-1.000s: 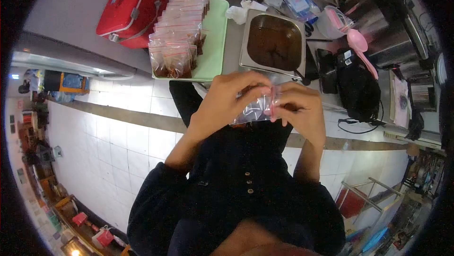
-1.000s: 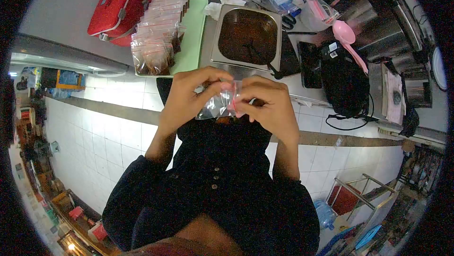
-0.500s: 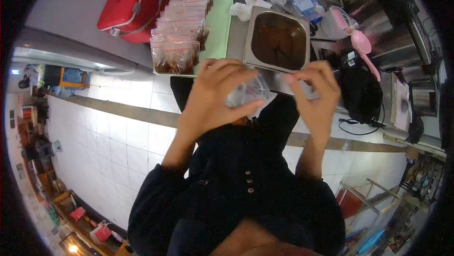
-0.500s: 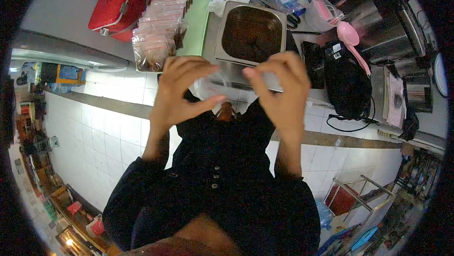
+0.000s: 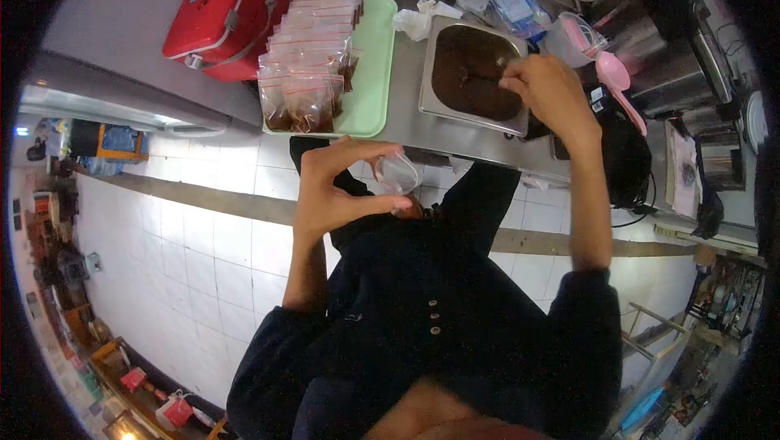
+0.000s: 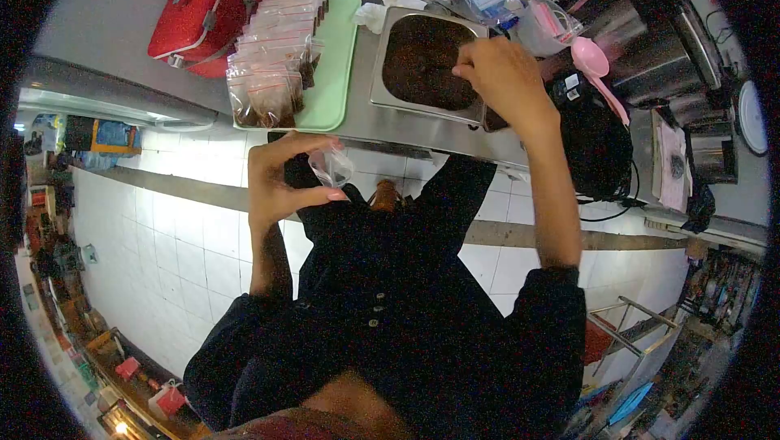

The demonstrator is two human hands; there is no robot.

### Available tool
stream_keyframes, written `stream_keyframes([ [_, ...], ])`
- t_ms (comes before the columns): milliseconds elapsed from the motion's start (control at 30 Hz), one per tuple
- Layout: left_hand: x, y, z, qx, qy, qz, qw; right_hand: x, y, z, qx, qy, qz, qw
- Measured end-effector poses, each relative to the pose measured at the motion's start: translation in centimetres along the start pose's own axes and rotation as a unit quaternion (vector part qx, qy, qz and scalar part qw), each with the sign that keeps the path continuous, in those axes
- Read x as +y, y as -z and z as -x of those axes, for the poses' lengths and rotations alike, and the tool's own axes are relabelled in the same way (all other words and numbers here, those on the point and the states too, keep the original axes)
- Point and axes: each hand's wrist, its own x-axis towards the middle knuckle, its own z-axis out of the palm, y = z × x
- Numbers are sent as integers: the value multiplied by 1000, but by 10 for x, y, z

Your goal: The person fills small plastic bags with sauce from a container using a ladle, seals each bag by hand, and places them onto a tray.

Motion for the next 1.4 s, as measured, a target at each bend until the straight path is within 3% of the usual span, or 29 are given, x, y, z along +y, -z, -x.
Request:
stream_keyframes([
  [267,-8,8,-2,-17,-65,12,998,25,-11,-24,-156,140,-98,973],
  [367,-11,4,-4,-31,-63,52,996,32,-12,-22,-228,99,-179,952],
  [467,-14,5,-4,-40,-40,104,993,51,-20,-17,-238,65,-311,918],
  [667,-18,4,-9,-21,-2,165,986,56,-5,9,-244,-107,-443,856],
  [867,-31,-6,-37,35,-34,200,979,74,-12,30,-232,-175,-598,747],
  [967,-25,-19,-64,65,-25,164,984,73,-14,36,-189,-167,-616,746],
  [1100,-11,-39,-101,45,-34,-13,998,84,-14,40,-161,-173,-605,760],
  [1300,-29,-52,-128,39,-122,-258,958,87,-4,41,-146,-166,-586,779],
  [1400,-37,-53,-135,17,-116,-242,963,90,0,41,-140,-147,-590,781],
])
